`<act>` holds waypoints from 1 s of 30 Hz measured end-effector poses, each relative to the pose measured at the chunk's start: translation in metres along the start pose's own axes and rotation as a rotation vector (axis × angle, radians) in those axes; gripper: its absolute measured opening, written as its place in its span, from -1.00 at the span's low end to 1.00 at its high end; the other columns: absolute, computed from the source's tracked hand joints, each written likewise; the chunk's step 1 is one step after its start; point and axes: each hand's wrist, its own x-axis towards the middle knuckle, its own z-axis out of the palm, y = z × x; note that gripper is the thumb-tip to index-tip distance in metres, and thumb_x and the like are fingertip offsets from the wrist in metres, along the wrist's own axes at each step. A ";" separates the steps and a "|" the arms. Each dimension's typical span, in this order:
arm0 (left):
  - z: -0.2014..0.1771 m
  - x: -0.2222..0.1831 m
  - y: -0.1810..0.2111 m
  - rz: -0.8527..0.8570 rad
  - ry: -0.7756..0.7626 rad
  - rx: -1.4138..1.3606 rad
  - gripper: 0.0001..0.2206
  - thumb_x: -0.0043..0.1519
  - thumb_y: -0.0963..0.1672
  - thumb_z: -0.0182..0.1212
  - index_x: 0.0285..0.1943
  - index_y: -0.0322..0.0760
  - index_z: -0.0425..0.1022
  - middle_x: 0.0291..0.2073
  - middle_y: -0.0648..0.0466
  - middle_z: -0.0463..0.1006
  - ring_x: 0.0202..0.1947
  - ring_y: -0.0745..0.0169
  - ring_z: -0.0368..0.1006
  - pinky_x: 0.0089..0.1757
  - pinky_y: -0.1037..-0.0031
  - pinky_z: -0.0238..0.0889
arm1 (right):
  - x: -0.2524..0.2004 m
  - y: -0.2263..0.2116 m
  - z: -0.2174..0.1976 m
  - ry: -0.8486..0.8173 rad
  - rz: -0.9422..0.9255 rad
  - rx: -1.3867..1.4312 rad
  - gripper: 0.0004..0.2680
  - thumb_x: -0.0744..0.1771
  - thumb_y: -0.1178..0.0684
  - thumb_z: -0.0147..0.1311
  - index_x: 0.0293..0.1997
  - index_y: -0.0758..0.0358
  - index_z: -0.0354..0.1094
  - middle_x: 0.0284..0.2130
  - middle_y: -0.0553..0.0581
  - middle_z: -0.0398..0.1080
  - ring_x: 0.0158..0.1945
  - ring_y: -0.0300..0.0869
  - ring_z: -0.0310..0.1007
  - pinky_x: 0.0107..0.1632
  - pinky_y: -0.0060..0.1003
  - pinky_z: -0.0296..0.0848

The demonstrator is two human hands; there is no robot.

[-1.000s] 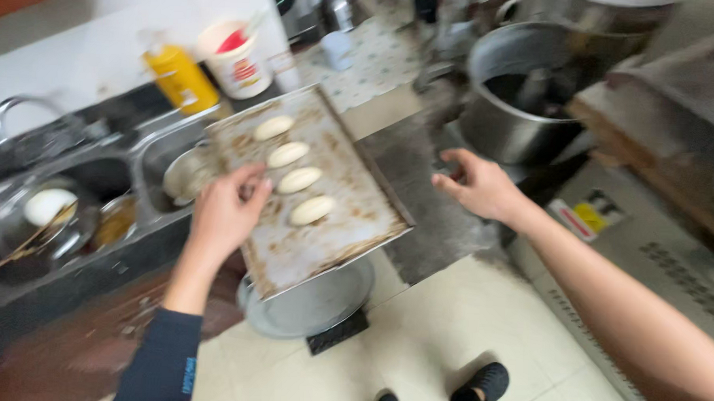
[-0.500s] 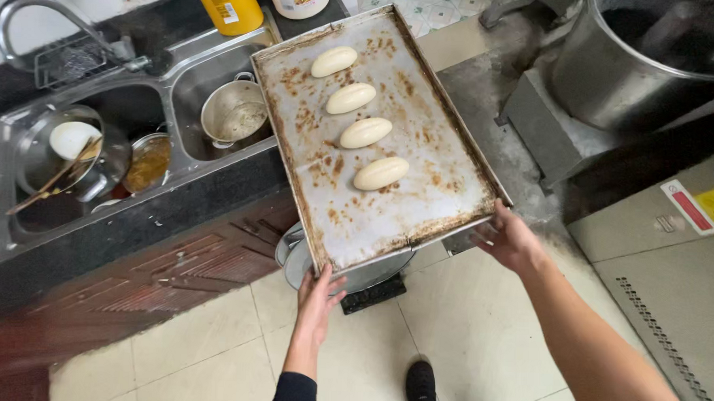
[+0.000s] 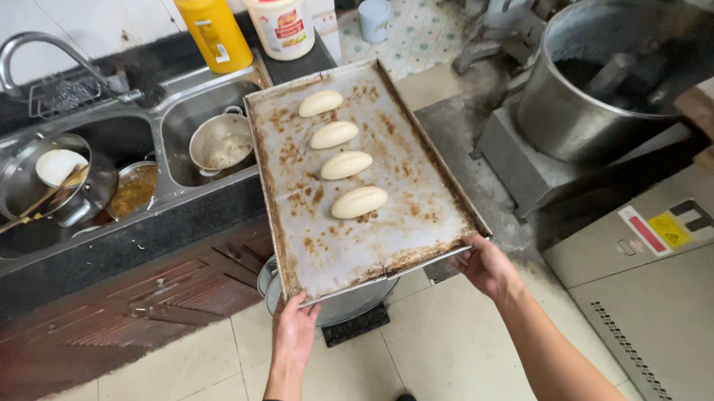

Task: The person opens an industrial oven, places trays of dough inside, adjusts the temperature settings, and then arranges sausage slices on small round dough pieces at a workstation.

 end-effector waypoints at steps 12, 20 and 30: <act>0.069 -0.132 0.075 0.225 -0.243 0.090 -0.79 0.19 -0.25 0.14 -0.01 -0.45 0.52 -0.09 -0.04 0.59 -0.10 0.16 0.51 -0.02 0.30 0.35 | -0.230 -0.060 0.012 -0.083 -0.217 0.035 -0.88 0.33 0.14 0.00 -0.08 0.25 0.37 -0.21 0.07 0.51 -0.20 -0.18 0.52 0.01 -0.17 0.49; 0.163 -0.275 0.114 0.189 -0.487 0.093 -0.76 0.20 -0.25 0.10 0.02 -0.52 0.49 -0.10 -0.08 0.61 -0.12 0.13 0.55 -0.03 0.33 0.41 | -0.464 -0.108 -0.009 -0.072 -0.475 0.065 -0.87 0.34 0.08 0.07 -0.04 0.17 0.40 -0.24 0.01 0.50 -0.19 -0.21 0.50 -0.05 -0.19 0.47; 0.254 -0.392 0.040 -0.002 -0.902 0.138 -0.76 0.23 -0.22 0.09 0.03 -0.50 0.51 -0.05 -0.07 0.63 -0.07 0.15 0.58 0.07 0.24 0.37 | -0.701 -0.089 -0.123 0.170 -0.786 0.060 -0.85 0.34 0.04 0.11 -0.06 0.22 0.38 -0.31 0.02 0.48 -0.19 -0.20 0.47 0.02 -0.17 0.44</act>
